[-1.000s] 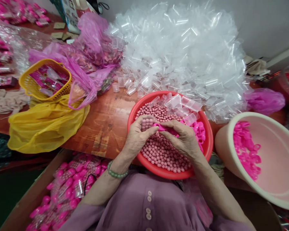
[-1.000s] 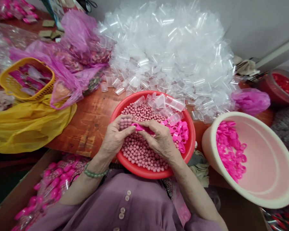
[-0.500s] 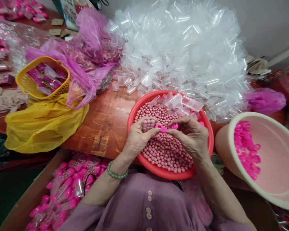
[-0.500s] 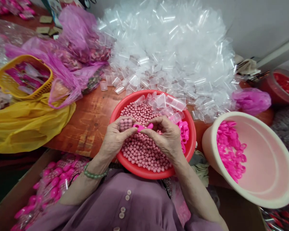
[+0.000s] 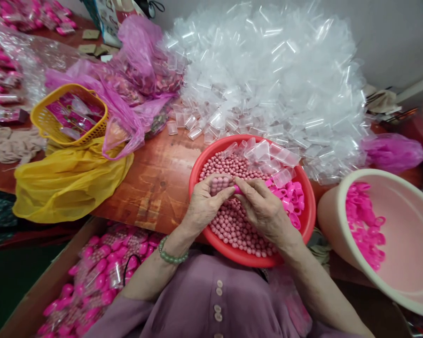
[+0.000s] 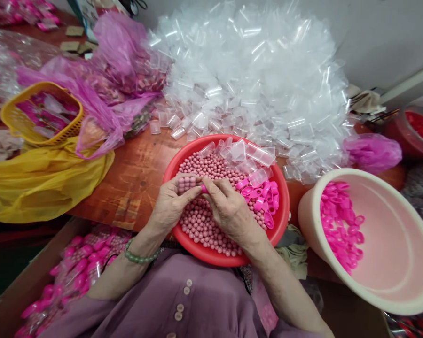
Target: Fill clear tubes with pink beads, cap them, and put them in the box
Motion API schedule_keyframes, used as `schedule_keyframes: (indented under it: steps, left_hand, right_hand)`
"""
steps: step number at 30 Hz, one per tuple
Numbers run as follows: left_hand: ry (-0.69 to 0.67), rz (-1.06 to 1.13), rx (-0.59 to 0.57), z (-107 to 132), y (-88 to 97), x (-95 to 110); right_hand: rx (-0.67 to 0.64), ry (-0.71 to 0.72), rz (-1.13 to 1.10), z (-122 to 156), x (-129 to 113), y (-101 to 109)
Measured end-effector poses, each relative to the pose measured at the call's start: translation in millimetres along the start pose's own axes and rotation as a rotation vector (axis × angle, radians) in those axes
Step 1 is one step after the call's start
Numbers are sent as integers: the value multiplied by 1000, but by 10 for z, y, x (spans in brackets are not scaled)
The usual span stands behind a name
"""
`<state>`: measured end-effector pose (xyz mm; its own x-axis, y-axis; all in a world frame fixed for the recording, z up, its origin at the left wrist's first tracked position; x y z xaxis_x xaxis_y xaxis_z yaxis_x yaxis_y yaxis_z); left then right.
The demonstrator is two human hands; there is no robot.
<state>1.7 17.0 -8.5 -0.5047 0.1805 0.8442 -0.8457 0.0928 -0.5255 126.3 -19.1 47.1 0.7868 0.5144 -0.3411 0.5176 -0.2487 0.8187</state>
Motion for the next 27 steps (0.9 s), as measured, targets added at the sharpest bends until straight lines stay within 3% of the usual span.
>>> schedule_keyframes:
  steps: [4, 11, 18, 27]
  left_hand:
    - [1, 21, -16, 17, -17, 27]
    - [66, -86, -133, 61, -70, 62]
    - [67, -86, -303, 57, -152, 35]
    - [129, -23, -338, 60, -188, 2]
  right_hand:
    - [-6, -84, -160, -39, 82, 59]
    - [85, -465, -664, -151, 371, 146]
    - [79, -300, -584, -281, 200, 105]
    - [132, -243, -482, -266, 172, 138]
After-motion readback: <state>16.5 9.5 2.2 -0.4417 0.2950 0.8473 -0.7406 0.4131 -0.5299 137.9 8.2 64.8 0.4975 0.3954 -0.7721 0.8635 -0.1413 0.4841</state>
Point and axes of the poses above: each hand's wrist, its own z-axis away from the middle knuckle, its own y-axis out of the back of the hand, x = y × z, the point moved 5 cm from there along -z, towards the middle knuckle, and after that the axes turned 5 degrees about -y, right-handed, at the moved point
